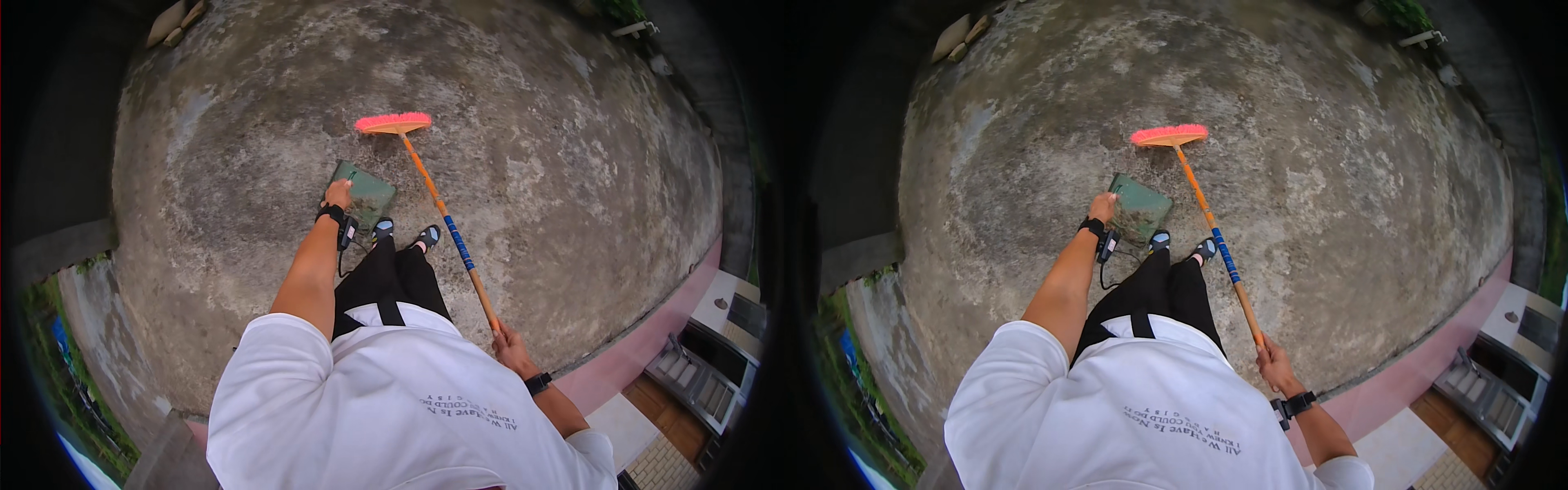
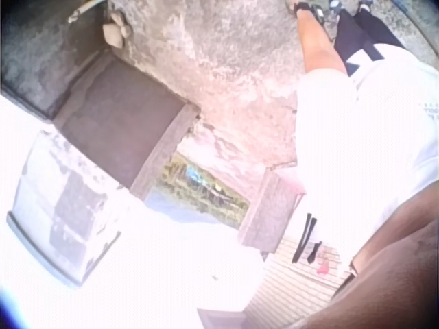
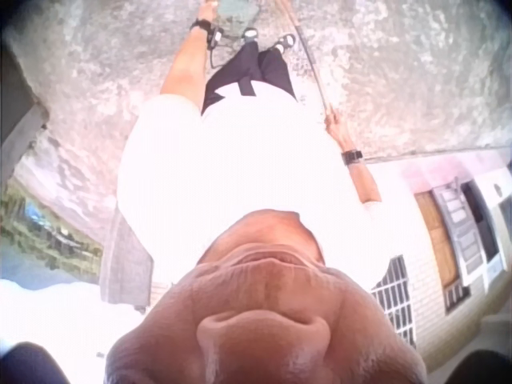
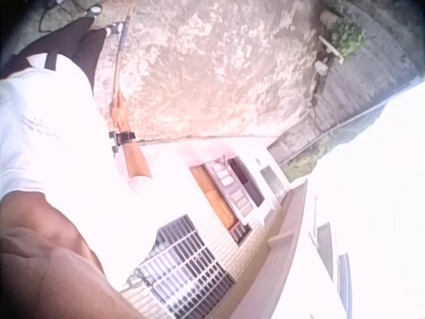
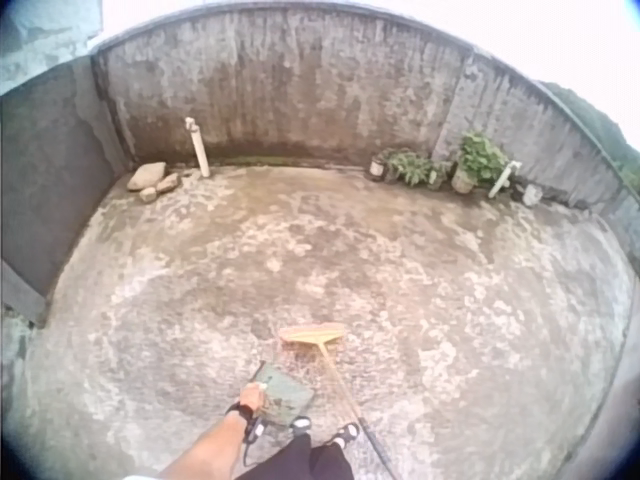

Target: Sweep debris into a dustpan and clear the broom bristles.

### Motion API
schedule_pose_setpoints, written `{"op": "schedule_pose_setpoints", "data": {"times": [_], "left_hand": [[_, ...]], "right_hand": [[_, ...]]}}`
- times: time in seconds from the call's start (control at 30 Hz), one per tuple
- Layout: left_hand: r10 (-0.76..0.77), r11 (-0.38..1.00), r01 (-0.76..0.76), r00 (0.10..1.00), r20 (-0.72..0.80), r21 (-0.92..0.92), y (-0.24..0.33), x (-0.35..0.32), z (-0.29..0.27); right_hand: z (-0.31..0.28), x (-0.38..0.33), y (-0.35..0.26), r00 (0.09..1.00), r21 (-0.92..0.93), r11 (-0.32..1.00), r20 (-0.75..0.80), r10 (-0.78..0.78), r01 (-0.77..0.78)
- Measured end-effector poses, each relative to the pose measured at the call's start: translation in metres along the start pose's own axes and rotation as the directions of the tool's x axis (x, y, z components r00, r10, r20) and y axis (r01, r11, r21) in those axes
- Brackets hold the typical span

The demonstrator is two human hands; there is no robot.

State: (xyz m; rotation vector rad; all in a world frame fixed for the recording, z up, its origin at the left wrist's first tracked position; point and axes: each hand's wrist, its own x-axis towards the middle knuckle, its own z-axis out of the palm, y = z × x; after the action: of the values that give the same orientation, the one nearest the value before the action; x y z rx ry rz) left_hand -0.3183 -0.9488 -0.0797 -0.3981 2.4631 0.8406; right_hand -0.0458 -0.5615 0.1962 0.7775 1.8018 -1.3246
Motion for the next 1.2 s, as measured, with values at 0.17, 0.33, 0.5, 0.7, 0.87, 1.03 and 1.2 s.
{"op": "schedule_pose_setpoints", "data": {"times": [0.17,0.33,0.5,0.7,0.87,1.03,1.2], "left_hand": [[0.08,0.996,-0.077,0.989,-0.122,0.034,-0.008,-0.004,0.004],[-0.072,0.997,0.072,0.997,-0.003,0.015,-0.008,-0.005,0.007],[-0.12,0.993,0.119,0.992,0.025,0.013,-0.004,-0.002,-0.001],[-0.1,0.994,0.103,0.99,0.098,-0.022,0.001,0.004,-0.002],[-0.076,0.996,0.07,0.991,-0.114,-0.055,-0.003,0.011,0.006],[0.044,0.995,-0.029,0.987,-0.155,0.093,-0.002,0.003,0.004],[0.072,0.99,-0.051,0.985,-0.154,0.135,0.0,-0.001,0.006]], "right_hand": [[-0.011,0.083,-0.065,0.988,-0.093,0.989,-0.085,-0.127,0.119],[-0.037,0.101,-0.061,0.979,-0.417,0.899,-0.079,-0.185,0.137],[-0.028,0.026,0.004,0.989,-0.51,0.848,0.032,-0.146,0.142],[-0.016,-0.072,0.035,0.984,0.117,0.978,0.065,0.168,-0.175],[-0.011,-0.079,0.015,0.994,-0.173,0.979,0.013,0.112,-0.108],[-0.001,-0.018,0.002,0.998,-0.119,0.991,0.0,0.057,-0.056],[0.005,0.062,-0.034,0.999,-0.151,0.988,-0.025,-0.023,0.019]]}}
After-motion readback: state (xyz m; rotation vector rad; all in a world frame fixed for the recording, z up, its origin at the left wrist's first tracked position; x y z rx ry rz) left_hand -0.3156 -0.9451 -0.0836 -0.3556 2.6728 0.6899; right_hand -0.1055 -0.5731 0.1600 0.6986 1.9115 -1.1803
